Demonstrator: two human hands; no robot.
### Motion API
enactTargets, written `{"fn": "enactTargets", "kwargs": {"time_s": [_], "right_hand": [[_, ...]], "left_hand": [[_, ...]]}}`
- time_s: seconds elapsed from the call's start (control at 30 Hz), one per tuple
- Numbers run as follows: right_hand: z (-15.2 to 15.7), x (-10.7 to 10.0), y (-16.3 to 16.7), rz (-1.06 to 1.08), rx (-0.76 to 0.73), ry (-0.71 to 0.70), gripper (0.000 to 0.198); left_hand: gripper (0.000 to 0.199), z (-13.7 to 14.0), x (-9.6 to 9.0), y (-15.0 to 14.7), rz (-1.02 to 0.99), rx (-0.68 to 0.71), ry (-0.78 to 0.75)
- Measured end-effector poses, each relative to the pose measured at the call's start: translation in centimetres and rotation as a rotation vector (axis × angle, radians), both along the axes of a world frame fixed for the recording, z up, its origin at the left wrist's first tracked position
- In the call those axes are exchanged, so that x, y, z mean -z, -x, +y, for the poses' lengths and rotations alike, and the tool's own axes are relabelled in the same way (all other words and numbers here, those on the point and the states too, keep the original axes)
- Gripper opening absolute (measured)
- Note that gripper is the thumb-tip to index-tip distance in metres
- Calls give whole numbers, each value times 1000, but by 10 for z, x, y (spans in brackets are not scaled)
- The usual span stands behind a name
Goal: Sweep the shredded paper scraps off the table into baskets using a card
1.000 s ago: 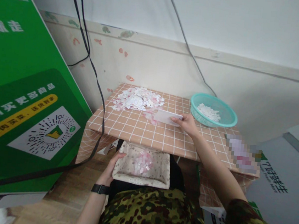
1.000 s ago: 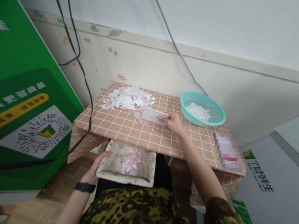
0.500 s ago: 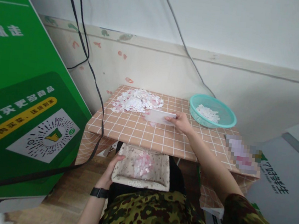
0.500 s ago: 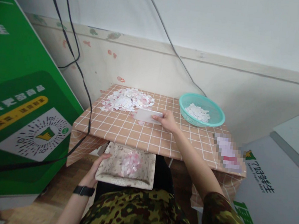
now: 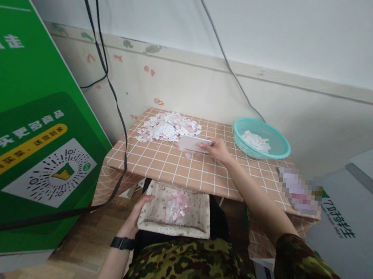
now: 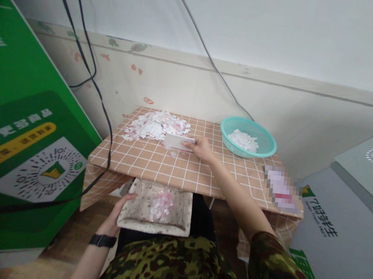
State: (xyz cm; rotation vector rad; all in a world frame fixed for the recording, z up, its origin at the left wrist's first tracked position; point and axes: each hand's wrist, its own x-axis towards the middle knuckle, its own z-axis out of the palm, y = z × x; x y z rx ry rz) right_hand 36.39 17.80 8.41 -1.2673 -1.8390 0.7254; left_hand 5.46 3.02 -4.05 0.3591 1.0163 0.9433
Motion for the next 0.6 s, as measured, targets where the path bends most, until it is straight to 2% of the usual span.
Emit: {"fn": "enactTargets", "kwargs": {"time_s": [0.1, 0.27, 0.43, 0.6], "right_hand": [[-1, -4, -4, 5, -79, 18, 39], [-14, -12, -18, -46, 39, -56, 39], [-32, -9, -21, -75, -14, 9, 36], [-36, -4, -39, -49, 150, 11, 41]], "left_hand": [[47, 0, 4, 1, -13, 3, -3], [44, -1, -1, 0, -4, -4, 1], [47, -3, -7, -1, -1, -6, 19], [42, -3, -5, -1, 20, -4, 20]]}}
